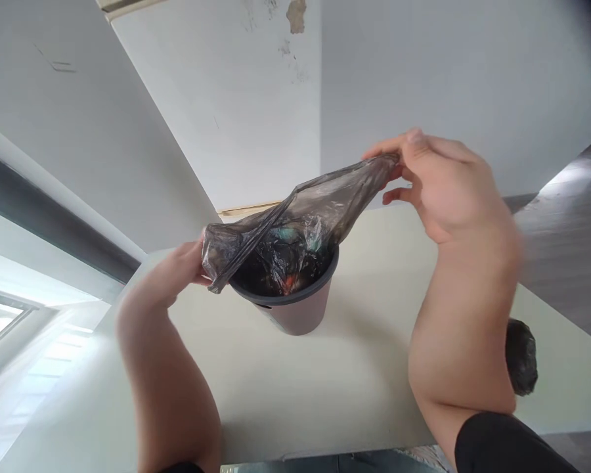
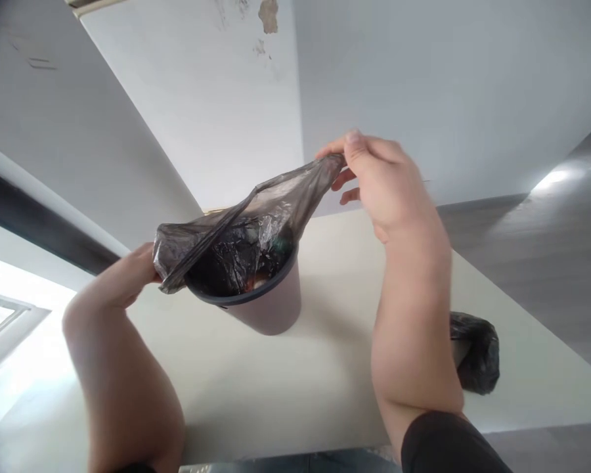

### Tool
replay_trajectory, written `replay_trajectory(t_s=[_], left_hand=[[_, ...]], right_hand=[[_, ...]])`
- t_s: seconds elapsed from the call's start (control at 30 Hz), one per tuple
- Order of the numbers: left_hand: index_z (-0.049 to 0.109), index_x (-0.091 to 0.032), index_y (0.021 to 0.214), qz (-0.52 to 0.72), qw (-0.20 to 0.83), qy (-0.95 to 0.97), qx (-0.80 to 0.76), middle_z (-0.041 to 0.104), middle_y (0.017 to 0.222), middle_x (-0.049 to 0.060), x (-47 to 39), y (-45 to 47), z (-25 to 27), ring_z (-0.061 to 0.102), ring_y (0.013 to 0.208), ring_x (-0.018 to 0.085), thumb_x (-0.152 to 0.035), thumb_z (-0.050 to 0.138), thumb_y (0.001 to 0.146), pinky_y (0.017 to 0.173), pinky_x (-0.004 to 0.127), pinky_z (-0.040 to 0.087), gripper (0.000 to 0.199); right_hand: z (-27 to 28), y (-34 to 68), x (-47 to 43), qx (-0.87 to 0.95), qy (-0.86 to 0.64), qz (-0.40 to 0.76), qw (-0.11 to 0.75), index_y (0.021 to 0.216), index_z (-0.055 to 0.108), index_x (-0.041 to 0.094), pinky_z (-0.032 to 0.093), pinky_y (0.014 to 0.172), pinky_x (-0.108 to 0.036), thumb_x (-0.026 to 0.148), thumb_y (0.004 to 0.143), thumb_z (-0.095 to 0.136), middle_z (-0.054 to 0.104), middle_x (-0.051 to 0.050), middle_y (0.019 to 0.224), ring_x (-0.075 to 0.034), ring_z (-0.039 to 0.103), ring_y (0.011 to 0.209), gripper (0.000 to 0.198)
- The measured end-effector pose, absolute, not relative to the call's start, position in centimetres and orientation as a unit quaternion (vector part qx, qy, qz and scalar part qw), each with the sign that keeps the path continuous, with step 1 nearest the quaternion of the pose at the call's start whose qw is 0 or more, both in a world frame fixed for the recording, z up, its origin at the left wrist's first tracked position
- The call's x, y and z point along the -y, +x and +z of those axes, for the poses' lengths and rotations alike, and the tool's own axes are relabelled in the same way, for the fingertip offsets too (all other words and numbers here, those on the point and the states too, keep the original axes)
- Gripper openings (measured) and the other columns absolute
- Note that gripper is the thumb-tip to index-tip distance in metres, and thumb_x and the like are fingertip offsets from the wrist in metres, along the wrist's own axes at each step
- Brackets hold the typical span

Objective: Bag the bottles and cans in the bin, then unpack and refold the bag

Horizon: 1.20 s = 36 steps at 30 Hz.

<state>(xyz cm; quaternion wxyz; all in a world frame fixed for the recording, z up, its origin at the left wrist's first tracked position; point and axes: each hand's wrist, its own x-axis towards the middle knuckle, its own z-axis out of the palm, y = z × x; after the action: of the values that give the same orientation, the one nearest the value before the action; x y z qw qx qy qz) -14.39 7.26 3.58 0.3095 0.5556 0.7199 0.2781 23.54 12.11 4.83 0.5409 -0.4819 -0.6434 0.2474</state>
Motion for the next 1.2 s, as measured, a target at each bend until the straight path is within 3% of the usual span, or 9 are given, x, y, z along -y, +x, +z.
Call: replay_trajectory(t_s=[0.1,0.2,0.3,0.4,0.5,0.73,0.9,1.07,1.2], left_hand=[[0.072,-0.024,0.089,0.262,0.340,0.639,-0.638,0.078,0.089,0.004,-8.5,-14.5,2.8,0.072,0.087,0.027,-0.030,0.076,0.078,0.072,0.036,0.060,0.013],[0.073,-0.022,0.092,0.295,0.345,0.654,-0.606,0.077,0.097,0.001,-9.1,-14.5,2.7,0.068,0.094,0.021,-0.026,0.070,0.082,0.079,0.029,0.057,0.011],[0.070,-0.022,0.096,0.368,0.380,0.613,-0.587,0.072,0.086,-0.002,-9.3,-14.3,3.0,0.063,0.075,0.013,-0.028,0.074,0.082,0.064,0.023,0.051,0.016],[0.062,-0.021,0.092,0.480,0.376,0.552,-0.568,0.061,0.071,-0.006,-9.4,-14.0,3.2,0.052,0.056,0.008,-0.023,0.082,0.069,0.051,0.021,0.040,0.030],[0.056,-0.021,0.085,0.582,0.314,0.532,-0.529,0.053,0.070,-0.006,-9.6,-13.9,3.2,0.052,0.060,0.007,-0.018,0.082,0.065,0.058,0.023,0.042,0.033],[0.035,-0.020,0.072,0.697,0.075,0.526,-0.483,0.037,0.078,-0.004,-9.8,-14.5,3.5,0.045,0.075,0.008,-0.024,0.075,0.066,0.073,0.027,0.043,0.041],[0.026,-0.018,0.071,0.718,0.076,0.495,-0.483,0.030,0.074,-0.005,-10.1,-15.5,3.1,0.040,0.074,0.006,-0.024,0.075,0.068,0.076,0.027,0.040,0.049],[0.029,-0.017,0.070,0.725,0.140,0.467,-0.486,0.029,0.071,-0.007,-11.0,-17.0,2.0,0.040,0.070,0.004,-0.016,0.075,0.066,0.074,0.027,0.040,0.046],[0.029,-0.017,0.071,0.703,0.156,0.468,-0.513,0.029,0.065,-0.008,-11.4,-18.9,1.5,0.036,0.062,0.003,-0.013,0.073,0.065,0.066,0.024,0.034,0.045]], right_hand=[[3.7,22.4,-13.7,0.637,-0.527,0.223,0.517,0.104,0.072,0.027,0.055,0.075,-0.041,0.073,0.101,0.042,0.074,-0.010,0.105,-0.030,0.069,0.099,0.055],[3.0,21.4,-14.3,0.698,-0.534,0.210,0.428,0.107,0.071,0.027,0.054,0.074,-0.038,0.066,0.099,0.051,0.075,-0.009,0.099,-0.028,0.069,0.090,0.045],[3.2,20.9,-14.2,0.746,-0.536,0.207,0.338,0.102,0.072,0.027,0.049,0.065,-0.035,0.054,0.091,0.064,0.074,-0.008,0.087,-0.025,0.066,0.075,0.030],[3.8,21.0,-13.7,0.768,-0.530,0.222,0.283,0.086,0.071,0.024,0.045,0.060,-0.035,0.044,0.083,0.073,0.069,-0.006,0.073,-0.023,0.062,0.065,0.020],[4.1,21.1,-13.5,0.741,-0.514,0.244,0.357,0.085,0.072,0.024,0.048,0.063,-0.038,0.045,0.087,0.072,0.067,-0.005,0.071,-0.022,0.063,0.066,0.022],[4.0,20.7,-14.3,0.626,-0.438,0.267,0.587,0.099,0.074,0.026,0.058,0.073,-0.043,0.048,0.091,0.064,0.070,-0.008,0.093,-0.027,0.068,0.090,0.026],[3.8,21.5,-15.3,0.568,-0.459,0.273,0.627,0.107,0.073,0.032,0.052,0.072,-0.048,0.060,0.089,0.061,0.071,-0.012,0.099,-0.035,0.062,0.103,0.036],[2.3,21.9,-18.0,0.501,-0.454,0.327,0.660,0.084,0.060,0.028,0.042,0.062,-0.039,0.050,0.081,0.061,0.058,-0.008,0.085,-0.026,0.056,0.083,0.022],[1.5,22.2,-19.5,0.481,-0.467,0.339,0.660,0.083,0.055,0.028,0.040,0.058,-0.036,0.056,0.081,0.058,0.050,-0.004,0.077,-0.024,0.053,0.073,0.029]])
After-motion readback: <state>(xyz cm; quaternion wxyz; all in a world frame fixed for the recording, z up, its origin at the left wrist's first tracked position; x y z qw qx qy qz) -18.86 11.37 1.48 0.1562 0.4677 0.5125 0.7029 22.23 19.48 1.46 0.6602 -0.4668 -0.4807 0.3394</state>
